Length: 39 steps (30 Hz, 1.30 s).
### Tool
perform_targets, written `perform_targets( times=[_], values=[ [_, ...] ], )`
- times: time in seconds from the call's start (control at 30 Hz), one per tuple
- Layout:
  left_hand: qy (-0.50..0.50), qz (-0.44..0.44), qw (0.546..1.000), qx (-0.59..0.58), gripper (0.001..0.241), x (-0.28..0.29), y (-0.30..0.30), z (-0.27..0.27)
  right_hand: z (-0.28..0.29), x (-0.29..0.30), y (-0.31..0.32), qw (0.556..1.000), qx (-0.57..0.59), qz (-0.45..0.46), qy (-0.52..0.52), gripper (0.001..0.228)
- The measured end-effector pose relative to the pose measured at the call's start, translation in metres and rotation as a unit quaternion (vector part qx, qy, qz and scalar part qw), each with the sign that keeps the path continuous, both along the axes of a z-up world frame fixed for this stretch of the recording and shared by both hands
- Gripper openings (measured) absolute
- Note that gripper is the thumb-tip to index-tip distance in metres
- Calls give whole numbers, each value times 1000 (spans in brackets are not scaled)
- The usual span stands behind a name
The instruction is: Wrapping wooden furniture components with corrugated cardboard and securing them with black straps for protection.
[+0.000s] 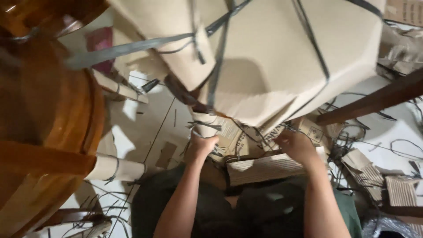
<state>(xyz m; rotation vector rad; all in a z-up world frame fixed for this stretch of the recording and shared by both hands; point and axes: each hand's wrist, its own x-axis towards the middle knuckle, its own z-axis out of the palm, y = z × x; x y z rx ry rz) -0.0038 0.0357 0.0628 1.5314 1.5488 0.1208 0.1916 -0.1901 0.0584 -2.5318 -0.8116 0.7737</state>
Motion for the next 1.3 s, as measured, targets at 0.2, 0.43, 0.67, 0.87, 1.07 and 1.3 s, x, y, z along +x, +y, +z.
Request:
perform_targets(
  times=[0.2,0.43,0.67,0.87,1.07,1.3],
  values=[
    [-21,-18,1000,-15,112,10,30,-85,-92,58,-33,990,-5,-136,-30,46],
    [-180,-4,980,88,73,8,23,-93,-151,102,28,905,254,-212,-268,73],
    [-196,-45,973,110,70,7,35,-106,-138,116,37,883,348,-231,-214,65],
    [-226,-72,964,120,68,11,51,-113,-126,93,19,862,414,-232,-180,61],
    [-266,-112,948,133,67,9,73,-115,-108,56,6,828,482,-239,-158,59],
    [-306,-126,925,188,56,30,127,-147,-80,15,24,779,564,-242,-130,60]
  ],
)
